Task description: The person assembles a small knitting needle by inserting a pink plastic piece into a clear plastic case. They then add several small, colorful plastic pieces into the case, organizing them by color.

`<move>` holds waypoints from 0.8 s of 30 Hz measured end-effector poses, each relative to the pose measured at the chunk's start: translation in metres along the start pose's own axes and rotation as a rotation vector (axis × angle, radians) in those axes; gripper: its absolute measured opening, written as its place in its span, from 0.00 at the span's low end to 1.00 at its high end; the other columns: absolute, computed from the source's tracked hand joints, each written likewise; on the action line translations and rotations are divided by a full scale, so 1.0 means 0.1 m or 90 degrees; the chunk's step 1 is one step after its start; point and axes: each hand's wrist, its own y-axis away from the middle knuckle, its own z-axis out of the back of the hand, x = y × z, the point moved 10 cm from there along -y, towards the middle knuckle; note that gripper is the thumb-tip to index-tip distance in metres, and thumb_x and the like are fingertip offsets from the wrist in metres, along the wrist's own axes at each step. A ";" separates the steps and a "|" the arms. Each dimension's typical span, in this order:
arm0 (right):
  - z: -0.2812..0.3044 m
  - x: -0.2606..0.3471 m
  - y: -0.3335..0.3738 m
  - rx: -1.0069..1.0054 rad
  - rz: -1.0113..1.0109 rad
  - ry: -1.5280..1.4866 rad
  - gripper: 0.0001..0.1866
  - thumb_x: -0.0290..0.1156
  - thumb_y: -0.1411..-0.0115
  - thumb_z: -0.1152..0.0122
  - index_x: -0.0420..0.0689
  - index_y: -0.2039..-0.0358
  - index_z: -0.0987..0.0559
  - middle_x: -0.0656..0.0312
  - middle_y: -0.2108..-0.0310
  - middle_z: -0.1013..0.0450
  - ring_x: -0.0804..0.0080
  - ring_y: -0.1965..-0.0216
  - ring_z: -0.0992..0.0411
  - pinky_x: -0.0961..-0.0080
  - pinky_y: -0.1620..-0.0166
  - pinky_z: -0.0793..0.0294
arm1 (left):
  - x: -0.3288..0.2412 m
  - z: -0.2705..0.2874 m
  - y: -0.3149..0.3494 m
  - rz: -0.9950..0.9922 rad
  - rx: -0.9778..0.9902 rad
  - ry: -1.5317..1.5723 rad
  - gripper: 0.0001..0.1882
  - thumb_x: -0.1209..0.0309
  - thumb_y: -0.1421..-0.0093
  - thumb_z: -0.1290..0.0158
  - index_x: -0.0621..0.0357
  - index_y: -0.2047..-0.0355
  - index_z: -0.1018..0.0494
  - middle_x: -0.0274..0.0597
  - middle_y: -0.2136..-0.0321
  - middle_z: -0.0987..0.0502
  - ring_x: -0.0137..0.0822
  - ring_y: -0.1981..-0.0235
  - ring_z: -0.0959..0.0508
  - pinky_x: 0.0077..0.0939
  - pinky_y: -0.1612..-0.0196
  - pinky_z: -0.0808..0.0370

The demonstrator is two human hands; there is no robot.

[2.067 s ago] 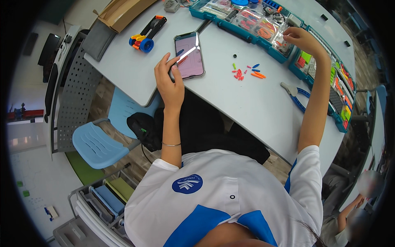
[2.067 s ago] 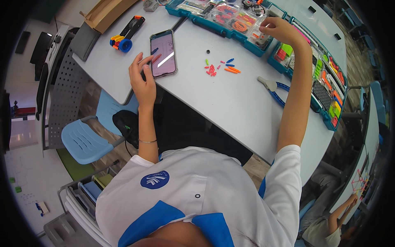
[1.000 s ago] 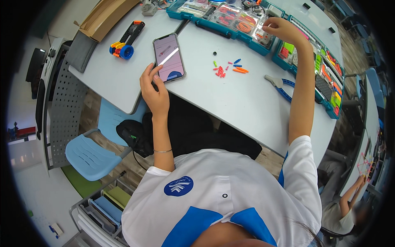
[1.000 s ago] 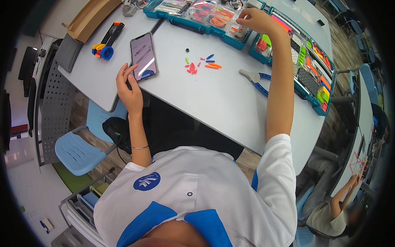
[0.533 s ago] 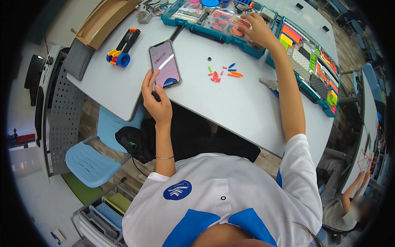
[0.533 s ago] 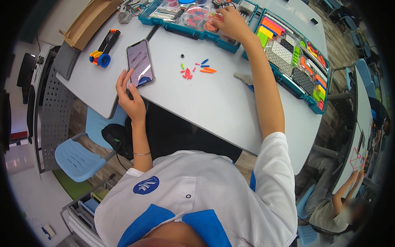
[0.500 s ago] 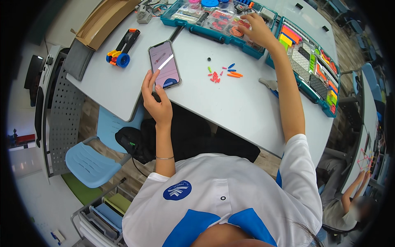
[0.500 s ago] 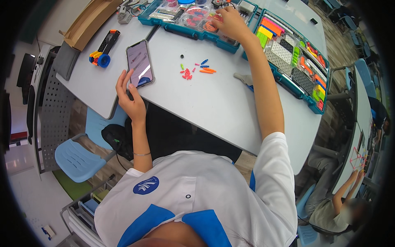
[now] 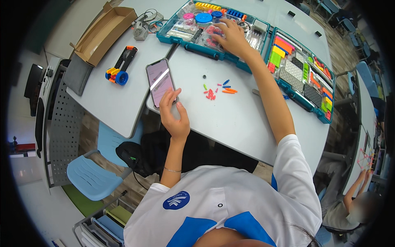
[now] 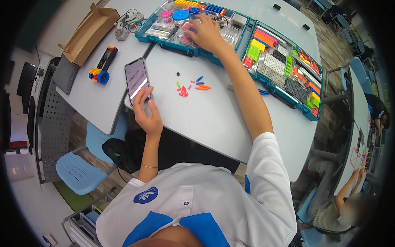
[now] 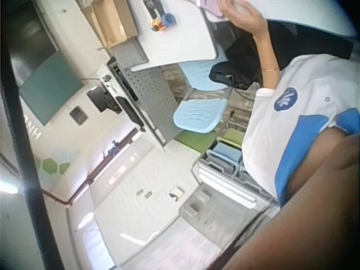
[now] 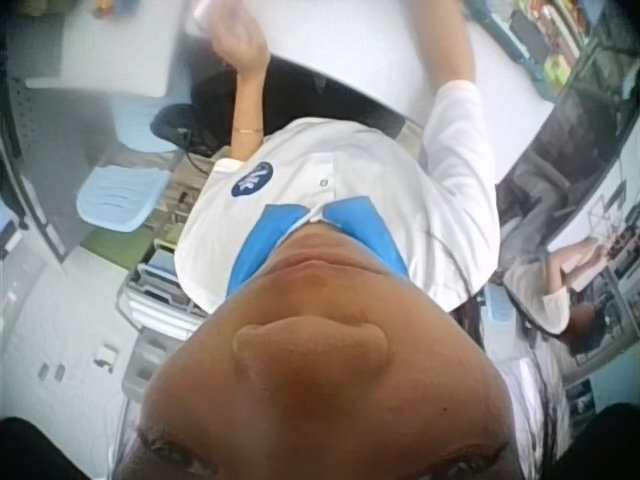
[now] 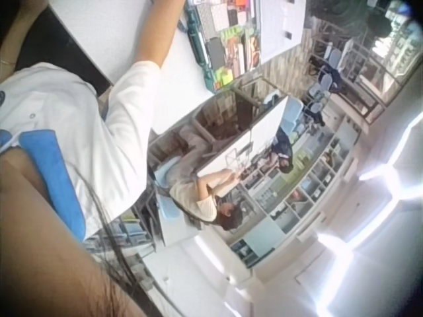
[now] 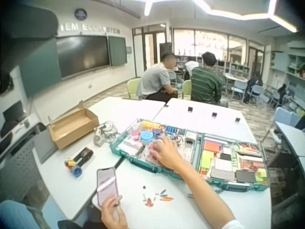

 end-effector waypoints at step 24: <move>0.24 0.55 -0.03 0.000 0.062 -0.343 0.21 0.32 0.42 0.28 0.42 0.51 0.25 0.57 0.56 0.22 0.56 0.52 0.23 0.69 0.54 0.23 | -0.05 0.03 -0.04 -0.007 0.000 -0.002 0.18 0.82 0.38 0.50 0.68 0.47 0.30 0.52 0.55 0.18 0.43 0.50 0.18 0.36 0.42 0.27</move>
